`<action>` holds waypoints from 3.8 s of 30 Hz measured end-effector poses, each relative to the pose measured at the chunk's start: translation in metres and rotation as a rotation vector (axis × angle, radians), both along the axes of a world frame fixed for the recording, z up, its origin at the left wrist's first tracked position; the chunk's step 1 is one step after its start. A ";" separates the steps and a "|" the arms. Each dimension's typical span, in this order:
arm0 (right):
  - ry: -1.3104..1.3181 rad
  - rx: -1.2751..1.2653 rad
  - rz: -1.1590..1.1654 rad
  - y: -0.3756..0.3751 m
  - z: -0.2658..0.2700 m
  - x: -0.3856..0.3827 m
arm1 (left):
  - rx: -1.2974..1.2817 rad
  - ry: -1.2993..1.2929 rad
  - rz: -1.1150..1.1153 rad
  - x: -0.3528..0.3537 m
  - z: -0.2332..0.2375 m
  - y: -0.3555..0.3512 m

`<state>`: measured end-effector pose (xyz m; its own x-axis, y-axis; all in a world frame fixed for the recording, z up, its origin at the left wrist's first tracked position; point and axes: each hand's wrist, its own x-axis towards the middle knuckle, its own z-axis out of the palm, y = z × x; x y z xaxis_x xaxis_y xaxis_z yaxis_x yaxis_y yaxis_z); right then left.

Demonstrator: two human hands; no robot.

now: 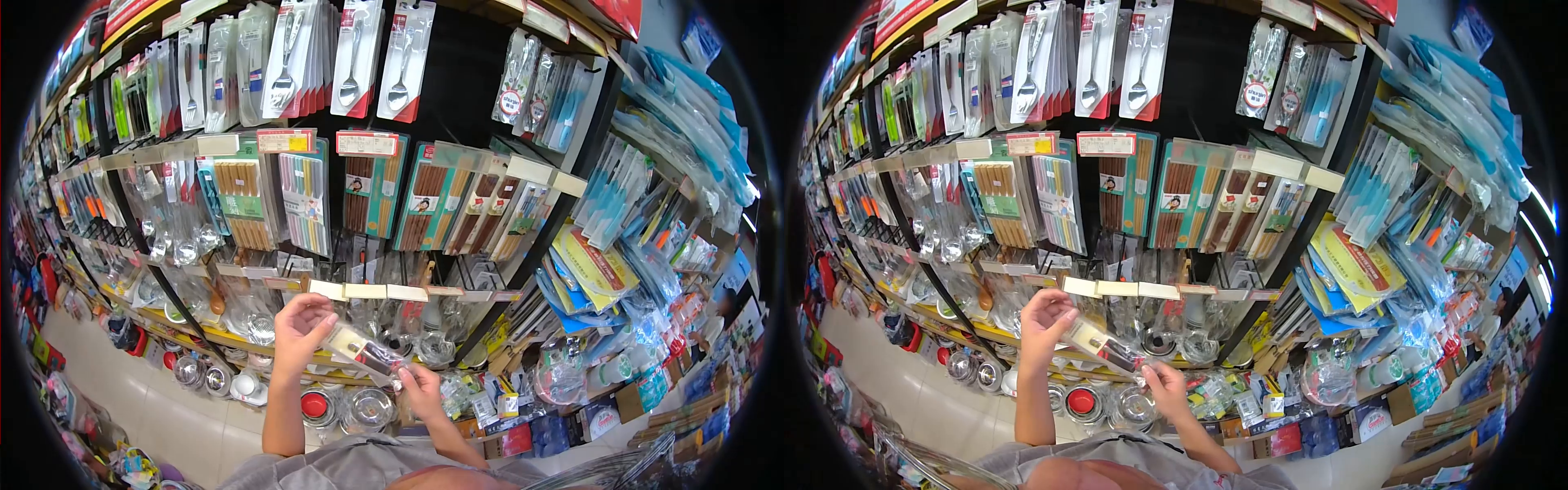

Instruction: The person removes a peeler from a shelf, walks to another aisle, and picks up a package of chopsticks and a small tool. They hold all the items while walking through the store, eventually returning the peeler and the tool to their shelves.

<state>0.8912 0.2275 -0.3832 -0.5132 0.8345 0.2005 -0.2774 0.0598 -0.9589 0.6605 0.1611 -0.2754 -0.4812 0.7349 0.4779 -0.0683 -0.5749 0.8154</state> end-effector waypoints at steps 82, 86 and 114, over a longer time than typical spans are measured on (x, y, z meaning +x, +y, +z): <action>0.178 -0.145 0.222 0.038 -0.021 0.092 | -0.360 0.370 -0.248 0.194 -0.068 0.045; 0.215 -0.173 0.269 0.043 -0.031 0.097 | -0.441 0.239 -0.345 0.193 -0.084 0.048; -0.104 0.232 0.393 0.008 -0.047 0.100 | -0.643 0.360 -0.055 0.180 -0.147 -0.045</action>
